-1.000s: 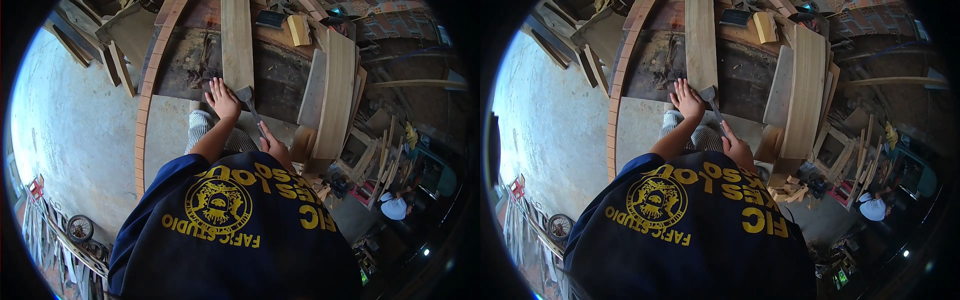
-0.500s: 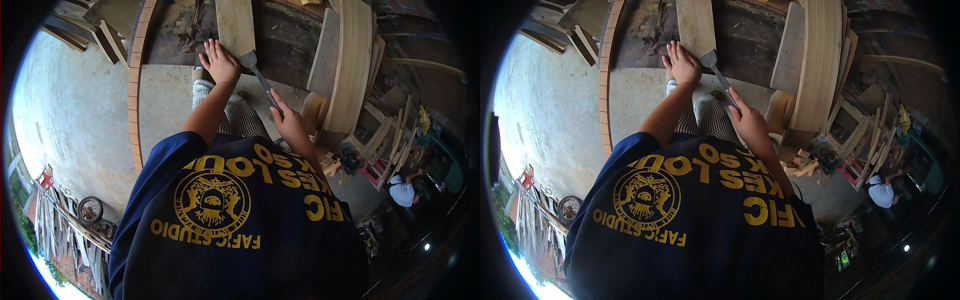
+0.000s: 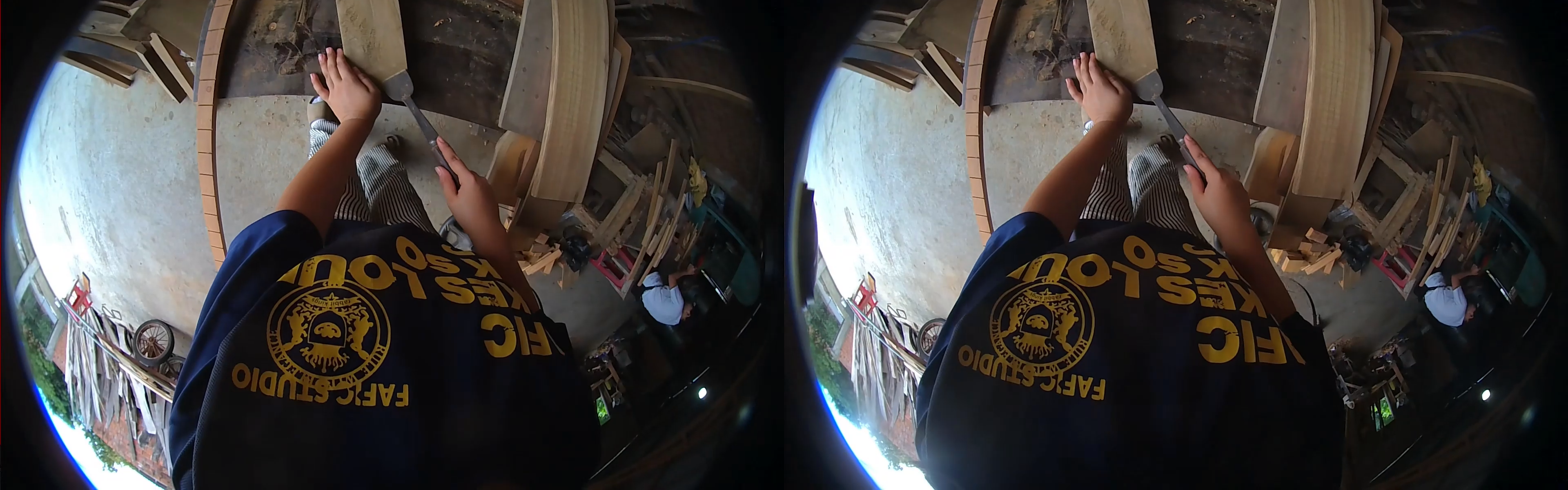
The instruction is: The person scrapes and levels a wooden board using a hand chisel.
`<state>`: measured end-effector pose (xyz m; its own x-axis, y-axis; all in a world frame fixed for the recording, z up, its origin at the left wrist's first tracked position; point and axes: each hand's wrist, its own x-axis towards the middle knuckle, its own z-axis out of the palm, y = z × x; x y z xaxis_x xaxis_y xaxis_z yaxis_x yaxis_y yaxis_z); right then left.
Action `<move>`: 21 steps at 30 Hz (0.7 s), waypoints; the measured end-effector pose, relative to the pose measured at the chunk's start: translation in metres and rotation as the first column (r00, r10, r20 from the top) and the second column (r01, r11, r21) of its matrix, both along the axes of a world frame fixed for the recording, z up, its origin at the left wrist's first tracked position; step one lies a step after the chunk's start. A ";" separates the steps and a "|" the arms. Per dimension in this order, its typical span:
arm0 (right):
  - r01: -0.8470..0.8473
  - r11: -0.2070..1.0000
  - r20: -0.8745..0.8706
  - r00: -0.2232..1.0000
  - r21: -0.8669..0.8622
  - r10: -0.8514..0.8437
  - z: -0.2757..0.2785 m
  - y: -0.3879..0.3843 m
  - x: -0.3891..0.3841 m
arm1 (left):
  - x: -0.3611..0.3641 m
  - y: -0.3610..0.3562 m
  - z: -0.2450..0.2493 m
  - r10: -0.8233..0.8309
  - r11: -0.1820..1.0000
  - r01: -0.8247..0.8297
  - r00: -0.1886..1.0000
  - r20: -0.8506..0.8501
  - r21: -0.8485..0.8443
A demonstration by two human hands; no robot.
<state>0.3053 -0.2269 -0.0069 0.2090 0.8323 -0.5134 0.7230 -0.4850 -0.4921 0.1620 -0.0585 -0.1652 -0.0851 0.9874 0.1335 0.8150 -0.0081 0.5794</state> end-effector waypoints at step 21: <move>0.038 0.998 -0.025 0.999 0.041 -0.037 0.012 0.001 0.003 | -0.002 -0.003 0.001 -0.016 0.999 0.016 1.000 -0.001 -0.032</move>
